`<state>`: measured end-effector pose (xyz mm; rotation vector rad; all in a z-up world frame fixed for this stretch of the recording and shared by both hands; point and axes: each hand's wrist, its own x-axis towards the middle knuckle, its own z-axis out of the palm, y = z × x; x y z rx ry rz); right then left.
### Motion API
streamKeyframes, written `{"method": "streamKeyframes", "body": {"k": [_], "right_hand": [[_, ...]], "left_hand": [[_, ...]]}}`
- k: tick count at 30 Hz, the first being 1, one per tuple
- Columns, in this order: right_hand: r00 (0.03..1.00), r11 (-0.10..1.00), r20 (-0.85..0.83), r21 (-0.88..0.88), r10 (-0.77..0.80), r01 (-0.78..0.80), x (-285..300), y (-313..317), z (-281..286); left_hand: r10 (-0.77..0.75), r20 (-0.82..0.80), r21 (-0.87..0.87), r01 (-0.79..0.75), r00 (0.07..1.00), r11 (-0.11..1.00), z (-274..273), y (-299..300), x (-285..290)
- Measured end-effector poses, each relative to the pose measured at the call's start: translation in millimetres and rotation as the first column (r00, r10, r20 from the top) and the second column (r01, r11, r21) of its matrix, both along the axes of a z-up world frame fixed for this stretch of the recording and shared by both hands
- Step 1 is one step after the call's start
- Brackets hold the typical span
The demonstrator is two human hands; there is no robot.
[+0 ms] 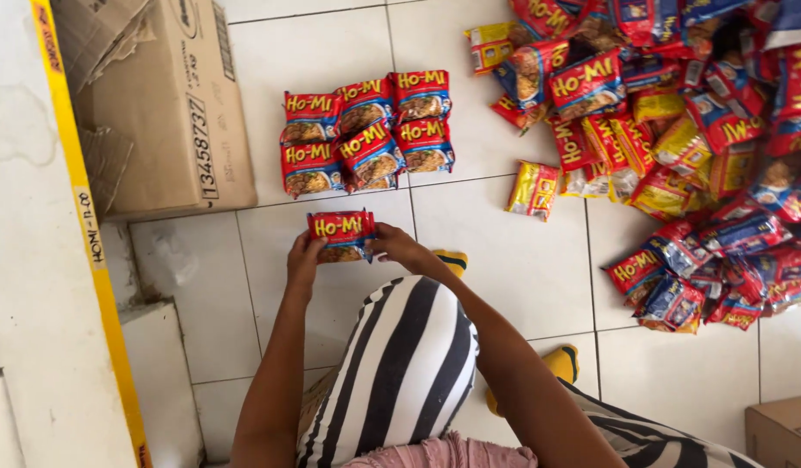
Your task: Arrange a pile of instant noodle packets into neat rows on the floor.
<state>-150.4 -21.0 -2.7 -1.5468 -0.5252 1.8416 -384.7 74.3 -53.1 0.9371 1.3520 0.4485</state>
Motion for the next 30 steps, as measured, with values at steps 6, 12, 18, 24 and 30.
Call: {"method": "streamKeyframes", "body": {"k": [6, 12, 18, 24, 30], "right_hand": [[0.994, 0.996, -0.075, 0.024, 0.083, -0.081, -17, 39, -2], [0.991, 0.998, -0.115, 0.033, 0.065, -0.062, -20, 47, -12], [0.993, 0.996, -0.088, 0.059, 0.077, -0.072, -22, 56, -18], [0.993, 0.994, -0.028, 0.008, 0.113, -0.112, -28, 62, -44], [0.985, 0.987, 0.053, 0.0, 0.163, -0.163, -22, 63, -8]], "left_hand": [[0.11, 0.063, 0.018, -0.111, 0.992, 0.994, -21, 39, -10], [0.174, 0.065, 0.032, -0.176, 0.983, 0.984, -19, 46, 7], [0.213, 0.011, 0.081, -0.213, 0.977, 0.974, -31, 50, 11], [0.252, -0.08, 0.143, -0.239, 0.964, 0.96, -29, 52, 21], [0.302, -0.28, 0.441, -0.157, 0.911, 0.884, -70, 49, 12]]}}
